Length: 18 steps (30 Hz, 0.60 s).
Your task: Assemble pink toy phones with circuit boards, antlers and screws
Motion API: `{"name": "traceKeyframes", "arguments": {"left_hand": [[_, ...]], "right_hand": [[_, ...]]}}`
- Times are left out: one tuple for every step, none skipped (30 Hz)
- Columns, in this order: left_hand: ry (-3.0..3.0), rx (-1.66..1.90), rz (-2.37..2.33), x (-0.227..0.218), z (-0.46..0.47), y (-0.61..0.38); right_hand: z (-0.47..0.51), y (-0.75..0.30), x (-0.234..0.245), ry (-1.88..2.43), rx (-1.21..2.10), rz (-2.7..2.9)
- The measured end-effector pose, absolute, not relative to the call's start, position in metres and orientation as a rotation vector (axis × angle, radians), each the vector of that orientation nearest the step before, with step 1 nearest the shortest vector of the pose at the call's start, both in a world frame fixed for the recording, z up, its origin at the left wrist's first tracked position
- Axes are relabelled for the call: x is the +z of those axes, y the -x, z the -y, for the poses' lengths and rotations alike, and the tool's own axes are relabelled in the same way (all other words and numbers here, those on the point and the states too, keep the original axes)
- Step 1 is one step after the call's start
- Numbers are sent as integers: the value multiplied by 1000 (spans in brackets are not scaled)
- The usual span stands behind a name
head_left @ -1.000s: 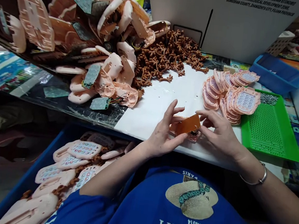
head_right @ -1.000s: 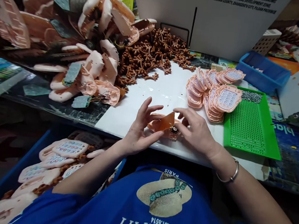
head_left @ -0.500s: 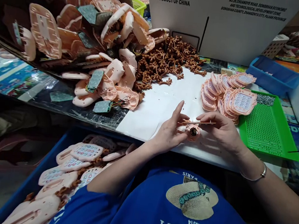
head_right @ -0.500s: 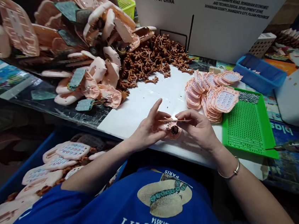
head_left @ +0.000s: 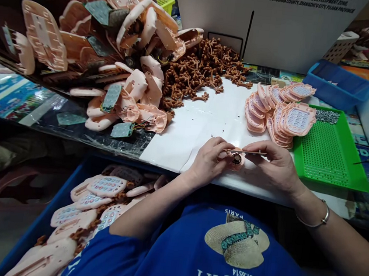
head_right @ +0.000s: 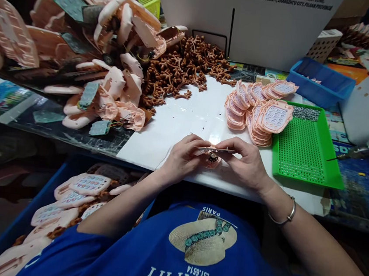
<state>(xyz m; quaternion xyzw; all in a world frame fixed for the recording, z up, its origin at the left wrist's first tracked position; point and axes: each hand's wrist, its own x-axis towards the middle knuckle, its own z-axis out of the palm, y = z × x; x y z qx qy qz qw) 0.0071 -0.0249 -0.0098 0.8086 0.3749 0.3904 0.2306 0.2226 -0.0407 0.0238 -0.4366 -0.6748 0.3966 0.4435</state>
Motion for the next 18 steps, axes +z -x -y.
{"name": "traceKeyframes", "arguments": {"left_hand": [[-2220,1046,-1046,-8,24,-7],[-2214,1022,-1058,-7,24,-8],[-2204,1002,-1068,-6,23,-8],[-2194,984,-1071,-4,23,-9],[-2185,971,-1073,-3,22,-9],[-2179,957,-1075,-3,22,-9],[-2175,947,-1078,-2,22,-9],[-2170,945,-1085,-2,21,-9],[-2157,950,-1094,-2,21,-9],[-2132,965,-1096,-2,21,-8],[-2089,988,-1088,-2,22,-8],[-2031,1014,-1069,-2,22,-7],[-1962,1040,-1045,-1,23,-7],[-1893,1060,-1019,-1,24,-7],[-1829,1073,-1001,-1,24,-7],[-1780,1080,-992,0,25,-7],[-1748,1081,-995,0,26,-7],[-1733,1082,-1007,0,27,-8]], "right_hand": [[40,-222,25,1098,995,1672],[39,-222,25,1118,1007,1664],[37,-221,24,1133,1025,1647],[36,-221,24,1141,1049,1619],[35,-220,22,1139,1077,1582],[34,-220,21,1130,1107,1538],[33,-219,20,1115,1137,1497],[31,-218,20,1103,1161,1468],[30,-216,20,1102,1173,1455],[28,-215,21,1111,1173,1461],[27,-213,22,1128,1167,1481],[25,-211,24,1152,1154,1509],[23,-209,26,1178,1142,1539],[21,-207,27,1195,1149,1557],[20,-206,28,1195,1185,1552],[19,-206,28,1178,1244,1519],[19,-206,27,1150,1310,1464],[20,-207,25,1124,1364,1397]]}}
